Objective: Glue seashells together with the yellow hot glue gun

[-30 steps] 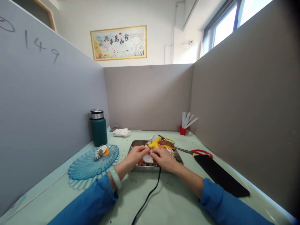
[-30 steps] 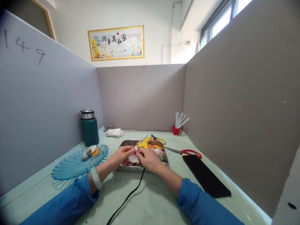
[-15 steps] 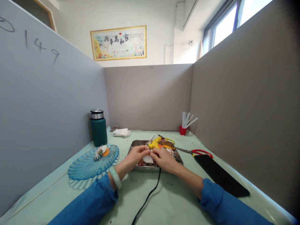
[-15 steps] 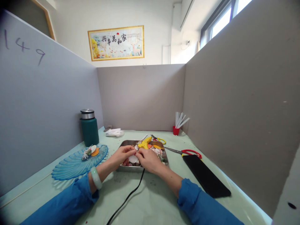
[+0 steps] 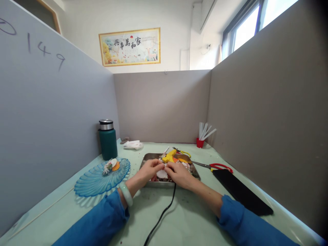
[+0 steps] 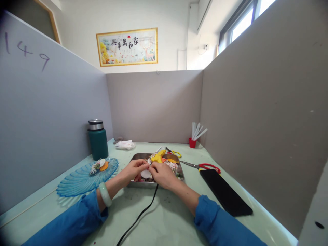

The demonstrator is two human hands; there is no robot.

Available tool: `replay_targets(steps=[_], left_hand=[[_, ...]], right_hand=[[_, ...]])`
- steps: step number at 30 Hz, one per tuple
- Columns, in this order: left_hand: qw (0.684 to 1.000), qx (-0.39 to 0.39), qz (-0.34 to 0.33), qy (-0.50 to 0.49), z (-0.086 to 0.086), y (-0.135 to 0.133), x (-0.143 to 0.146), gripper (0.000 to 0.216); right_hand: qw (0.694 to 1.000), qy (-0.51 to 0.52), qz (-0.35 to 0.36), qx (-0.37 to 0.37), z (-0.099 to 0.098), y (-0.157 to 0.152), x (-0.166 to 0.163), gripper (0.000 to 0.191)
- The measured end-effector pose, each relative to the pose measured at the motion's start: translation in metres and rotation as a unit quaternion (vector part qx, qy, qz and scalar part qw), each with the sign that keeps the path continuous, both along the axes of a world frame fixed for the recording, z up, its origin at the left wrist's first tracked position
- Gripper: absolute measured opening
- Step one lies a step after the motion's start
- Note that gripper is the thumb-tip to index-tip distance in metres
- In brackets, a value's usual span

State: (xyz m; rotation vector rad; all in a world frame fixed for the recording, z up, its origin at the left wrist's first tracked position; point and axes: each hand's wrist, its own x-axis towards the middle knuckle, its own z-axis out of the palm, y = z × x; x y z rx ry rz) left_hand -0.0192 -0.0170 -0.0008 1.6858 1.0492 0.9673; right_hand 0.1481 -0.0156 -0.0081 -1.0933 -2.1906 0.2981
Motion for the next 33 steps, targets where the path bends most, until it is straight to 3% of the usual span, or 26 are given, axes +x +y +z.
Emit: replay_targets(steps=[33], left_hand=[[1.0,0.005,-0.009,-0.004,0.0026,-0.0029,0.0008,0.03]], right_hand=[[1.0,-0.02,-0.009,0.018,-0.0011,-0.001,-0.0007,0.031]])
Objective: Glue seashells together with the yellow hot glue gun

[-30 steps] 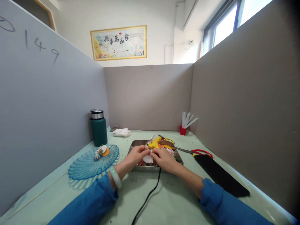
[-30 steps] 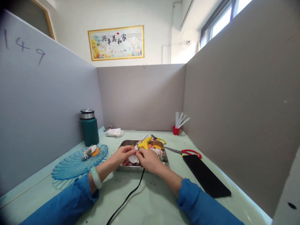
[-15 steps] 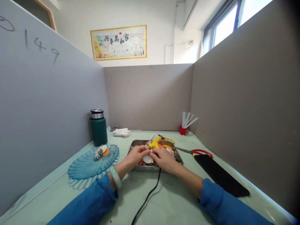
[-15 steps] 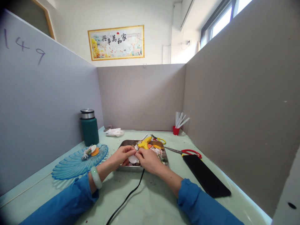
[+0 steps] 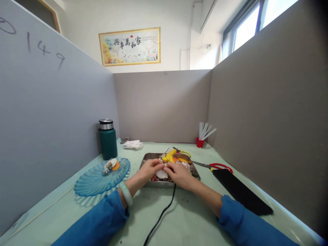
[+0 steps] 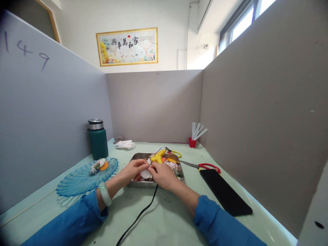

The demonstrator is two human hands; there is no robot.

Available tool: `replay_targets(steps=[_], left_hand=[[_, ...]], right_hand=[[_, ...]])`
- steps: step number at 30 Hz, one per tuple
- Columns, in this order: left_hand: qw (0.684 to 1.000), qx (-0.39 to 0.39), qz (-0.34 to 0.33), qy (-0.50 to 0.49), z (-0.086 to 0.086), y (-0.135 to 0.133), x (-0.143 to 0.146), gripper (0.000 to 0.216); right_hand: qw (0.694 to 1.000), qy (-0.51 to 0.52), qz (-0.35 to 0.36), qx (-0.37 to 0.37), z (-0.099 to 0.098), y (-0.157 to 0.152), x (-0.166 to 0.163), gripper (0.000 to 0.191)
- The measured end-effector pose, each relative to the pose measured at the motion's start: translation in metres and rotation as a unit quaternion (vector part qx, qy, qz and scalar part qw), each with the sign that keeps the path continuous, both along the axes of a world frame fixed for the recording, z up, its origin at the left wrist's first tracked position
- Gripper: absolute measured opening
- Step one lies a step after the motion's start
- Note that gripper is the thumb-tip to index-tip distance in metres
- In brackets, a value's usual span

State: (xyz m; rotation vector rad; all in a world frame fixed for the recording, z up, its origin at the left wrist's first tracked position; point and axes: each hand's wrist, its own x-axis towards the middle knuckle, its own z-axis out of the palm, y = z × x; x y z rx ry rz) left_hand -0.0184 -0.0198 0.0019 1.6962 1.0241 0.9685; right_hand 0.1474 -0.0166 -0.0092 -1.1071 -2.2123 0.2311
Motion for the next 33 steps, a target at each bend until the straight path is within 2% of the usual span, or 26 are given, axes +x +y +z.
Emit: replay_targets(steps=[33], left_hand=[[1.0,-0.006,0.0,0.001,-0.0012,0.0015,-0.0004,0.031]], right_hand=[[1.0,-0.012,-0.006,0.0,-0.0004,-0.0006,0.0007,0.031]])
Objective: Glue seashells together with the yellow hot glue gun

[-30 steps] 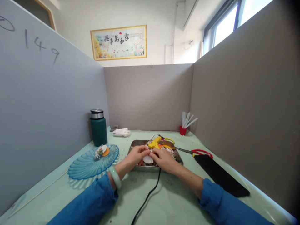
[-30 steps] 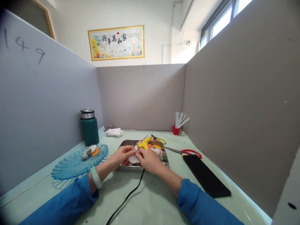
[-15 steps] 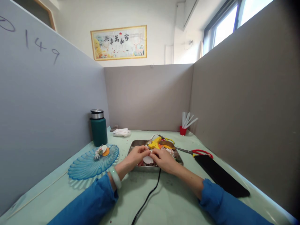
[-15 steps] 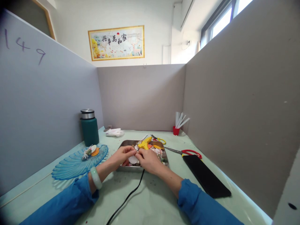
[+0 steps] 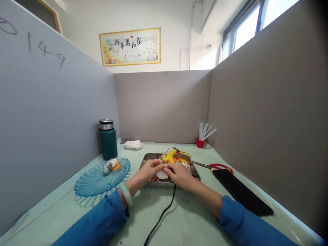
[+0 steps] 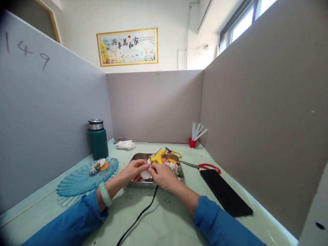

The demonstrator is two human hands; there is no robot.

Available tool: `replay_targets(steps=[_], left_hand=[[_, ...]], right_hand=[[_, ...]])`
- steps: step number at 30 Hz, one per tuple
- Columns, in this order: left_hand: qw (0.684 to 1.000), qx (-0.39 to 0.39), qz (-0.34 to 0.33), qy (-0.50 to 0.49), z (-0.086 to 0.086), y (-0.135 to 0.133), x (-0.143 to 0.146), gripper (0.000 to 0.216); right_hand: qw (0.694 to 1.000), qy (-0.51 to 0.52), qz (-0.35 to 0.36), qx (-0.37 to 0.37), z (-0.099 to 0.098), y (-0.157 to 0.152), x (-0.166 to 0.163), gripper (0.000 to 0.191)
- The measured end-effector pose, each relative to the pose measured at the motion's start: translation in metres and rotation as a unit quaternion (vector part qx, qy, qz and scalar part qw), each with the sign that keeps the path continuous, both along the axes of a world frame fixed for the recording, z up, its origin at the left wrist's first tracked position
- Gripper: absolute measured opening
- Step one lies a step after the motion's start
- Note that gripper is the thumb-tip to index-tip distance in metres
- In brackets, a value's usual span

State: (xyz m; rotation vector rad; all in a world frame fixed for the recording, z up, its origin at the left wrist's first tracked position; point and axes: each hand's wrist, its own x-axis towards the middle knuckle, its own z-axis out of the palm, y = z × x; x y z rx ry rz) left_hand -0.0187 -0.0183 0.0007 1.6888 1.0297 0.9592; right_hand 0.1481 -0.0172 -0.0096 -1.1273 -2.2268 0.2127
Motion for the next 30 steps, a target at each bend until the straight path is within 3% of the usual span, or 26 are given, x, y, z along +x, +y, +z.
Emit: replay_targets(steps=[30], left_hand=[[1.0,0.004,-0.005,0.002,-0.0013,0.0007,-0.0007,0.033]], right_hand=[[1.0,0.003,0.004,-0.003,-0.0006,0.0006,0.0,0.031]])
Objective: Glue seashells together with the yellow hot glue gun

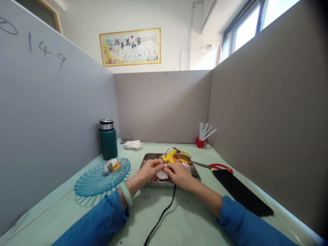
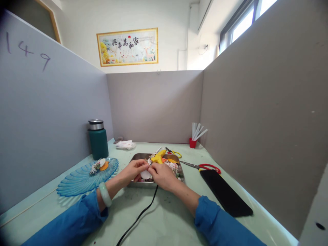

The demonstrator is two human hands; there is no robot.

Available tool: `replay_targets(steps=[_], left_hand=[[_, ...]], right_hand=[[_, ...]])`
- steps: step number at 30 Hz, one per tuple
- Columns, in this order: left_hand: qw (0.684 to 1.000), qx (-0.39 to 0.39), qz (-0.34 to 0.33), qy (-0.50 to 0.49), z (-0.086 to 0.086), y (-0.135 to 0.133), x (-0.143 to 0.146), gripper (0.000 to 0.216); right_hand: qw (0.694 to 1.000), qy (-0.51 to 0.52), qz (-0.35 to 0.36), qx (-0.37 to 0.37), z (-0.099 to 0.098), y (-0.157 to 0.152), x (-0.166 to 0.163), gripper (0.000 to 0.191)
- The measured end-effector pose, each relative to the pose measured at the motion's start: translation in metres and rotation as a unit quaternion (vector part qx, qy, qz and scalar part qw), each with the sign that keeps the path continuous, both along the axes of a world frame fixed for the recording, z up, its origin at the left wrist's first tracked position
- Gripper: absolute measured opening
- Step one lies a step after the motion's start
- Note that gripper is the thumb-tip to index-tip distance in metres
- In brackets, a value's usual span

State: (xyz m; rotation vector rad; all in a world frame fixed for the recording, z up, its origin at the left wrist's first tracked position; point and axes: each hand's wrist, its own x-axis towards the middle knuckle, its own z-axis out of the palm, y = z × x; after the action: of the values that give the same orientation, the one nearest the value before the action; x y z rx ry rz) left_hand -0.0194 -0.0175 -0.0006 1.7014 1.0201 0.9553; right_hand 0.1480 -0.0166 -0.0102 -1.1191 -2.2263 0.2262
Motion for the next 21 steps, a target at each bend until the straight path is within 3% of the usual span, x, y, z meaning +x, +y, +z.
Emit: replay_targets(steps=[21], left_hand=[[1.0,0.015,0.004,0.014,-0.0008,0.0,-0.0003,0.033]], right_hand=[[1.0,0.003,-0.008,0.003,0.0016,-0.0003,-0.0004,0.03]])
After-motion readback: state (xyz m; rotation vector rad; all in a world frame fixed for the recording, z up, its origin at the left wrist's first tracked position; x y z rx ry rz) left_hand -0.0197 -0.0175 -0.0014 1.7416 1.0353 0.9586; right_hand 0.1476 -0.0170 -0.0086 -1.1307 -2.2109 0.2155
